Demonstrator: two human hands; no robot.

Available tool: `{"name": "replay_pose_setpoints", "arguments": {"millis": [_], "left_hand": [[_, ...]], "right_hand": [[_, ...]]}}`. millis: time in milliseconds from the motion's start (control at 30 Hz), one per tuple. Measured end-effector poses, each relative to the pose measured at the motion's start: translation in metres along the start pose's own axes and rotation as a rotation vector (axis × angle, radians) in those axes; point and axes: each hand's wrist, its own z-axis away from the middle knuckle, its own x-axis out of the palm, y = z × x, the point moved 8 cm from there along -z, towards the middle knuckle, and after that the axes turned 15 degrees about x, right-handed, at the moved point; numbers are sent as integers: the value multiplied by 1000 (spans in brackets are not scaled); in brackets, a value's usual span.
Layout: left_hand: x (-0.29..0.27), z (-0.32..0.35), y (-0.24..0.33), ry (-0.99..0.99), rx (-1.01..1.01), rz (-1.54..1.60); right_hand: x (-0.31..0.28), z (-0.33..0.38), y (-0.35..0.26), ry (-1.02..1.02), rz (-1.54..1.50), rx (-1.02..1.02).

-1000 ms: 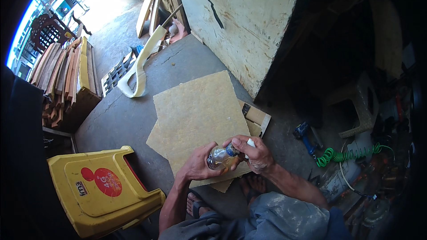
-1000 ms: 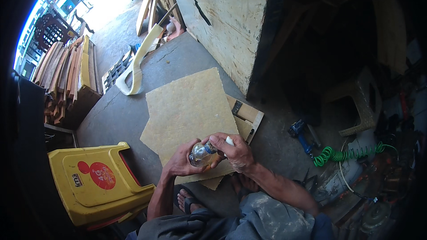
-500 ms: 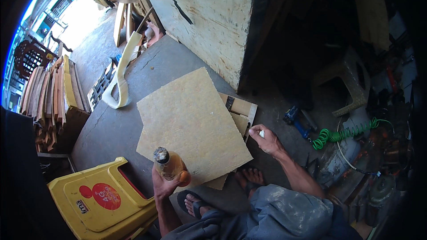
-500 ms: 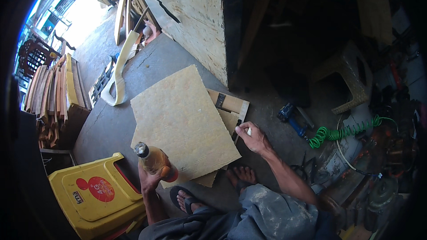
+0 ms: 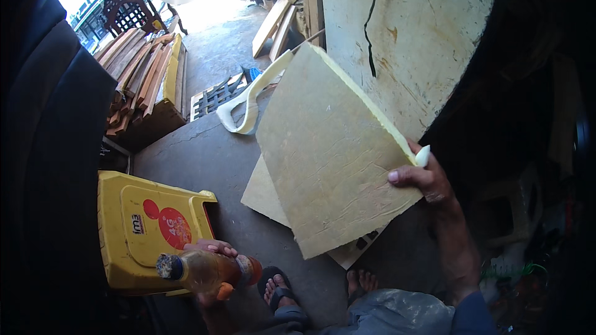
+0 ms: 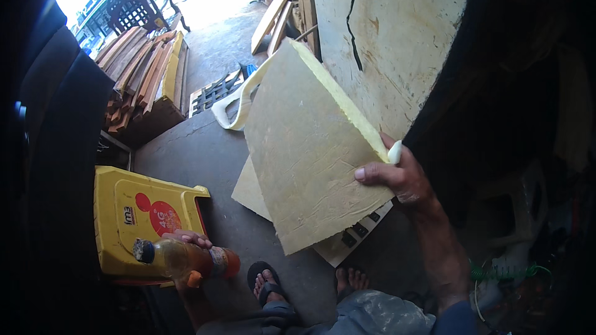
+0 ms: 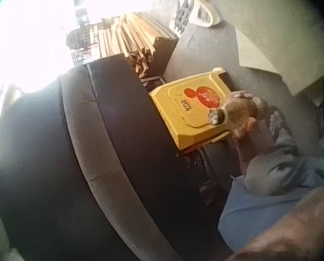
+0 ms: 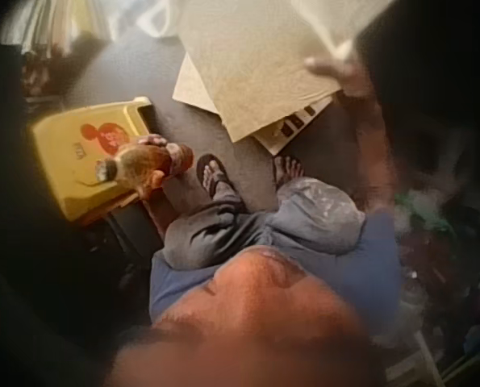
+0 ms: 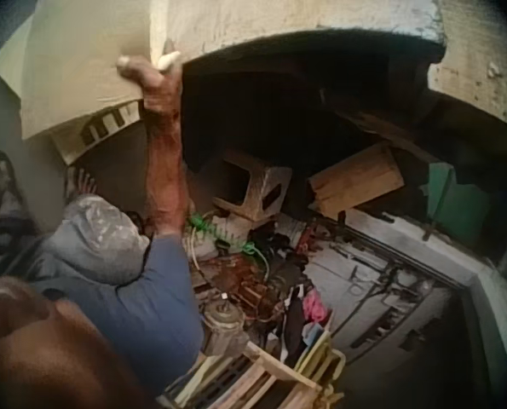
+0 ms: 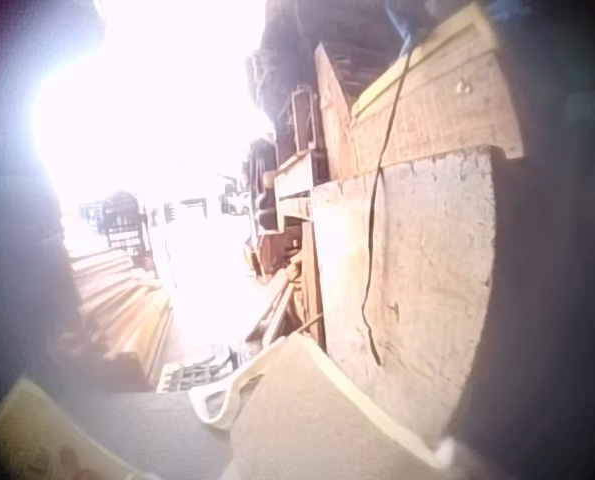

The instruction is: The person assembles a small wooden pallet by nailing black straps onto a wooden base using a pneumatic nail gun. They then apply a yellow liquid from a bottle onto several flat boards and spread it with a sponge.

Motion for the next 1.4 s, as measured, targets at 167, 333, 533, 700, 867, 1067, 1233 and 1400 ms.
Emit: {"name": "replay_pose_setpoints", "arguments": {"millis": [167, 333, 533, 700, 867, 1067, 1233, 1400], "left_hand": [[-27, 36, 50, 193, 17, -61], [-21, 60, 29, 227, -14, -86], [-11, 45, 65, 115, 91, -170], [-11, 46, 37, 215, -68, 48], [12, 35, 11, 77, -121, 111], [9, 36, 2, 44, -189, 121], [30, 37, -25, 27, -332, 90], [32, 71, -72, -161, -760, -156]], "right_hand": [[66, 55, -185, 353, 423, -1109], [108, 48, -180, 890, 1269, -1425], [86, -40, 256, -476, 1519, -124], [99, -23, 102, -162, 1395, -412], [59, -39, -25, -110, 513, -315], [16, -33, 45, -179, -227, -14], [-48, -28, 237, 331, 419, 272], [-103, 58, 353, 718, 559, 275]]}}
